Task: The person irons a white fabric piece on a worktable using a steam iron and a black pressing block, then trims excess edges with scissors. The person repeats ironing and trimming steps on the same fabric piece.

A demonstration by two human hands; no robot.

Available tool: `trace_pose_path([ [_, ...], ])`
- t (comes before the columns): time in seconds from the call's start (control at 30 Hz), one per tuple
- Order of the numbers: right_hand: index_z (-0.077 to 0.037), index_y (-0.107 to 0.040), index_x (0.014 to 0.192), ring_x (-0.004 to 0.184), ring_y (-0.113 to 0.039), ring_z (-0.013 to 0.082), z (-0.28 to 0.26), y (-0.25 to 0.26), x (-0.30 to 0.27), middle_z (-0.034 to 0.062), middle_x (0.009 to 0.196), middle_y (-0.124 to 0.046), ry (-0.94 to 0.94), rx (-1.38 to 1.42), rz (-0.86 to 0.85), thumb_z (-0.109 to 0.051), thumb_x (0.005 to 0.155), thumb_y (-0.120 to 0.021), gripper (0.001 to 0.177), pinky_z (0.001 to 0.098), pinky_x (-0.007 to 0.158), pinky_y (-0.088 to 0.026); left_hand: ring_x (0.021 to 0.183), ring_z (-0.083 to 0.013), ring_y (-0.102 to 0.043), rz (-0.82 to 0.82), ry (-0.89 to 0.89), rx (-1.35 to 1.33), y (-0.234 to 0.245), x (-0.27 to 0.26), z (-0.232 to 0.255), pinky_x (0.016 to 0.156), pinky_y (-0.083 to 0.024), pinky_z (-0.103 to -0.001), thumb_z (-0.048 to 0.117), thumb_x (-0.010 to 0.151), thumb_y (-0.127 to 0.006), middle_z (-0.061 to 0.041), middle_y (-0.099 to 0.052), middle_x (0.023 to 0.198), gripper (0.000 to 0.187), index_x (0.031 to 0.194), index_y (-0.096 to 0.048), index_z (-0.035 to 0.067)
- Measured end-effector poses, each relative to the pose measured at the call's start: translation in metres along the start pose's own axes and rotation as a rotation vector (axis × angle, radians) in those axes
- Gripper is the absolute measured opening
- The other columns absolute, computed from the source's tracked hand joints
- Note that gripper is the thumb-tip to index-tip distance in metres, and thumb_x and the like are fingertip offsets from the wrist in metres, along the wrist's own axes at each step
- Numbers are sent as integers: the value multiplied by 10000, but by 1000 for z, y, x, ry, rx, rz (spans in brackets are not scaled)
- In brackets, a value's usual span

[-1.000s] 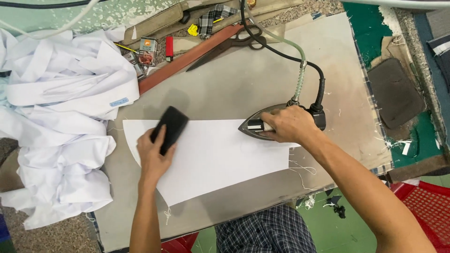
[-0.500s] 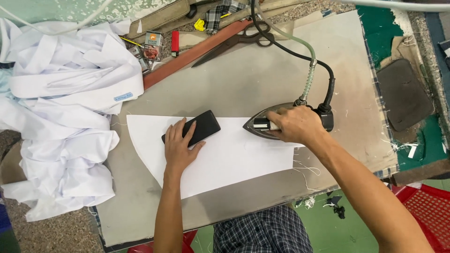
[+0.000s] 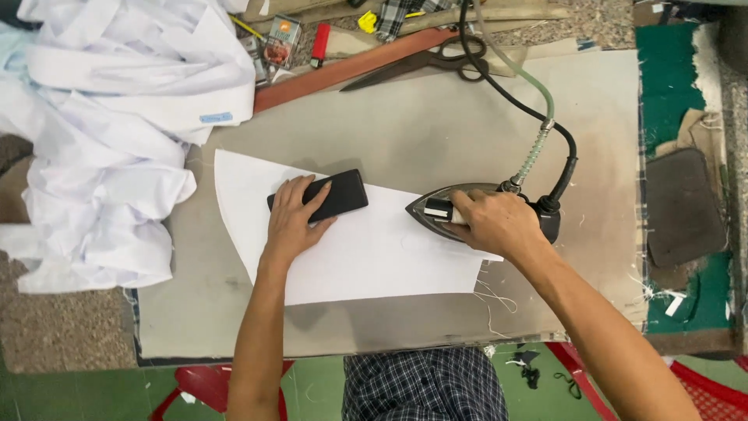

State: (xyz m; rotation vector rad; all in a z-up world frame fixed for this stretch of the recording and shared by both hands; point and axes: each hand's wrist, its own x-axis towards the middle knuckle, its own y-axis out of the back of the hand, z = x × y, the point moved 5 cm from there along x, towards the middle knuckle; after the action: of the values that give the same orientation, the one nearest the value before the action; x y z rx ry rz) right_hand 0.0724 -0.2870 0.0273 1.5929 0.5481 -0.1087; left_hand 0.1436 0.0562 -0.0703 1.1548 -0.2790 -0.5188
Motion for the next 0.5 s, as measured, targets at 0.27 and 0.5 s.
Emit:
trace_pose_path([
  [0.27, -184, -575, 1080, 722, -776, 272, 19, -26, 2, 107, 877, -754, 94, -32, -14, -415, 931, -629, 280, 383, 666, -626, 1523, -277, -308, -203, 167, 149, -13, 19, 49, 1271, -119, -578, 256, 916, -724, -45, -430, 1599, 719, 1560, -427, 372],
  [0.5, -71, -553, 1163, 777, -774, 406, 114, -11, 14, 205, 855, -740, -63, 4, 45, -489, 984, -598, 457, 510, 701, -612, 1527, -285, -313, -392, 139, 118, -51, 46, 193, 1246, -110, -663, 108, 908, -721, -59, -433, 1611, 757, 1563, -409, 326],
])
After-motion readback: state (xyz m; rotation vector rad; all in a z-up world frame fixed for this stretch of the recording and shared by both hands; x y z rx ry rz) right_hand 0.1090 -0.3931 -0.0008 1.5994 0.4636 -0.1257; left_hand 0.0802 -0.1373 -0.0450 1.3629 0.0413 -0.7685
